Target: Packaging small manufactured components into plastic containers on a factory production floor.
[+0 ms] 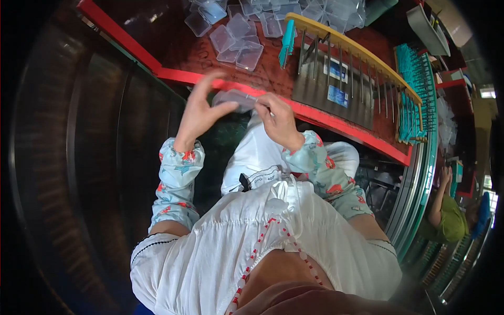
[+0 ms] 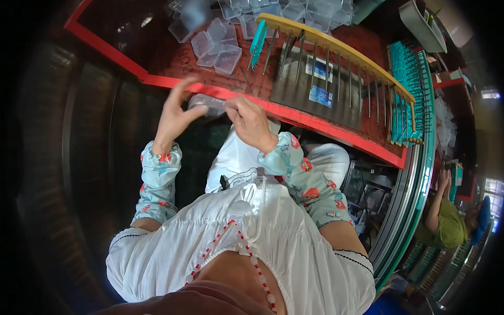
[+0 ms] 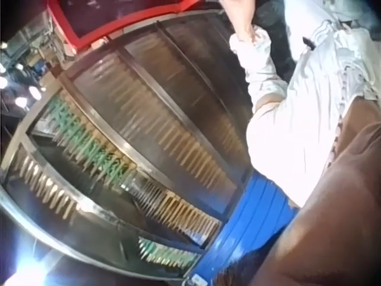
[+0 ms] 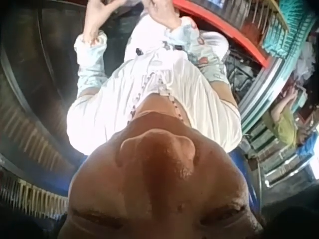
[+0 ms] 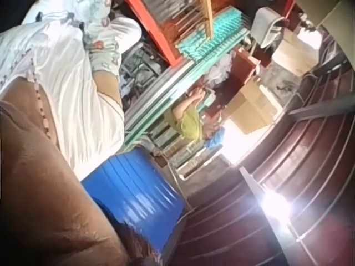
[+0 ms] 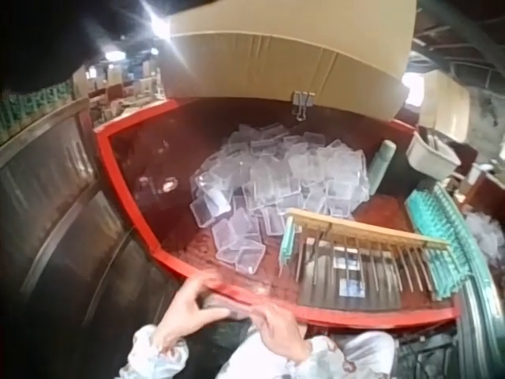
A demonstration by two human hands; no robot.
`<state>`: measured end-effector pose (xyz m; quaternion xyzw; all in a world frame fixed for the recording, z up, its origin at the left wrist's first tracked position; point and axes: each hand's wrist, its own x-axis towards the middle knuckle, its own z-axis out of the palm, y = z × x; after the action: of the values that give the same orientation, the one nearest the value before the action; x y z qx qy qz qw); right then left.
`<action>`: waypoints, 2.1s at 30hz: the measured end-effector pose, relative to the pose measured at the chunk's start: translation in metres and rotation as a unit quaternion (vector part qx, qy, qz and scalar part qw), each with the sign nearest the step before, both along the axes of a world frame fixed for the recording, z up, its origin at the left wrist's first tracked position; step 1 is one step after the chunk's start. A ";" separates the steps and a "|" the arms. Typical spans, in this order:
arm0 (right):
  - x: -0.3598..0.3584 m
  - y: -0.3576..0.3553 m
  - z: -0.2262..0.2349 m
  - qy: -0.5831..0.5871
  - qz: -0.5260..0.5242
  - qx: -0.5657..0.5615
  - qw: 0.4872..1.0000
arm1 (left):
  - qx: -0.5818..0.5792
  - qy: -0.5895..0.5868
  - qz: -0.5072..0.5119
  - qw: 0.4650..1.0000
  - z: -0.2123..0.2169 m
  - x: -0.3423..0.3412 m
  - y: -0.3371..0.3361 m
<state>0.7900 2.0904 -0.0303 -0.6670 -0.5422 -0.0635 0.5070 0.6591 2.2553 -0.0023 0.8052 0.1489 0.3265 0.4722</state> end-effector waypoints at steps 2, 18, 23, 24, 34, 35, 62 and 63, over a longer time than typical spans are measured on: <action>-0.008 -0.010 0.005 0.261 0.091 -0.112 0.955 | -0.262 0.102 -0.202 0.938 -0.010 -0.008 -0.014; 0.057 0.044 0.015 -0.060 -0.294 0.049 0.953 | -0.709 -0.038 -0.294 0.640 -0.032 -0.033 -0.083; 0.026 -0.037 0.056 0.016 0.048 -0.210 0.976 | -0.728 -0.075 -0.191 0.654 -0.021 0.016 -0.066; 0.028 -0.047 0.066 -0.013 0.090 -0.274 0.957 | -0.720 -0.028 -0.185 0.668 -0.012 0.025 -0.070; 0.008 -0.034 0.057 -0.328 -0.011 -0.441 0.835 | -0.798 0.037 -0.204 0.566 -0.033 0.056 -0.091; 0.009 -0.035 0.057 -0.348 0.021 -0.454 0.820 | -0.798 0.037 -0.204 0.566 -0.038 0.054 -0.093; 0.010 -0.047 0.048 -0.184 0.015 -0.180 0.966 | -0.816 -0.115 -0.154 0.545 -0.046 0.051 -0.098; 0.012 -0.042 0.063 -0.164 0.013 -0.120 0.979 | -0.827 -0.121 -0.158 0.526 -0.049 0.047 -0.093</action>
<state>0.8021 2.0485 0.0330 -0.6968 -0.6298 -0.0999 0.3285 0.7057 2.1627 -0.0516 0.0176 0.1640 0.0713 0.9837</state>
